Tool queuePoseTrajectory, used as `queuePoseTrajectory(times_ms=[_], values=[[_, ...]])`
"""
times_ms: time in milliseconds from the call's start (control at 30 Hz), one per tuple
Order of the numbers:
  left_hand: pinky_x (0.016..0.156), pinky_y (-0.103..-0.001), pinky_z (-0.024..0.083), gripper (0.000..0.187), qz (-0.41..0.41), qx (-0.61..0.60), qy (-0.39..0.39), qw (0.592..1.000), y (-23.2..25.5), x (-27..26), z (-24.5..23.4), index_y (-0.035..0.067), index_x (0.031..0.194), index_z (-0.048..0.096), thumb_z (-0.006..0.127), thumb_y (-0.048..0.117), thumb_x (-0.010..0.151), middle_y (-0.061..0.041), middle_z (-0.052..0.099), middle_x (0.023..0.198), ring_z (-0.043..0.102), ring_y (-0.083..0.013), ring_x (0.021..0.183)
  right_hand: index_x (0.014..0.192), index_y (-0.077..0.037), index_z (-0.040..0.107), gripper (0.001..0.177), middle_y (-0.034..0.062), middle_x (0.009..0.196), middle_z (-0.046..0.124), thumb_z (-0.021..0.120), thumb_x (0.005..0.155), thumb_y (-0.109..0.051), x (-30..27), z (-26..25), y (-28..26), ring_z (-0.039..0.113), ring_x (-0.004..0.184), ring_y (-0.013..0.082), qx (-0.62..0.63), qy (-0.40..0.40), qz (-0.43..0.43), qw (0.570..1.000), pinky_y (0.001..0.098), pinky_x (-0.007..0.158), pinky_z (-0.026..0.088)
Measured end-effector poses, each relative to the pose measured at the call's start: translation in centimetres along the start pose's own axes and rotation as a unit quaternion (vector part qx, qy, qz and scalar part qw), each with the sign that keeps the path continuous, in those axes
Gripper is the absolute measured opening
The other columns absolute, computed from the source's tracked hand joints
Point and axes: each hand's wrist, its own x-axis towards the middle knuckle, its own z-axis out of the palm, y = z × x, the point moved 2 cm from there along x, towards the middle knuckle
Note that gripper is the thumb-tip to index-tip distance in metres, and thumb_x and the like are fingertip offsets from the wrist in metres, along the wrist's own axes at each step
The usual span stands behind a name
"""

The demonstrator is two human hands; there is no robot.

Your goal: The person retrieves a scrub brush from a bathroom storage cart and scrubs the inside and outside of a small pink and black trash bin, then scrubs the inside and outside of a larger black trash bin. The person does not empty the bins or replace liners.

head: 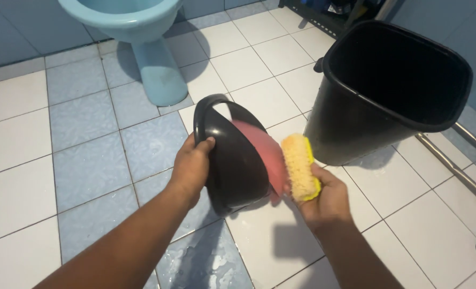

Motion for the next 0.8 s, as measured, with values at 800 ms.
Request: queuePoseTrajectory(times_ms=[800], values=[[0.093, -0.045, 0.059, 0.024, -0.155, -0.111, -0.127, 0.973, 0.0, 2.7, -5.9, -0.002, 0.106, 0.058, 0.054, 0.012, 0.087, -0.016, 0.066, 0.102, 0.068, -0.0282, 0.095, 0.137, 0.006, 0.052, 0.046, 0.0214, 0.117, 0.066, 0.047, 0.094, -0.012, -0.4, 0.2, 2.3, 0.068, 0.099, 0.0289, -0.089, -0.053, -0.020, 0.994, 0.0403, 0.087, 0.055]])
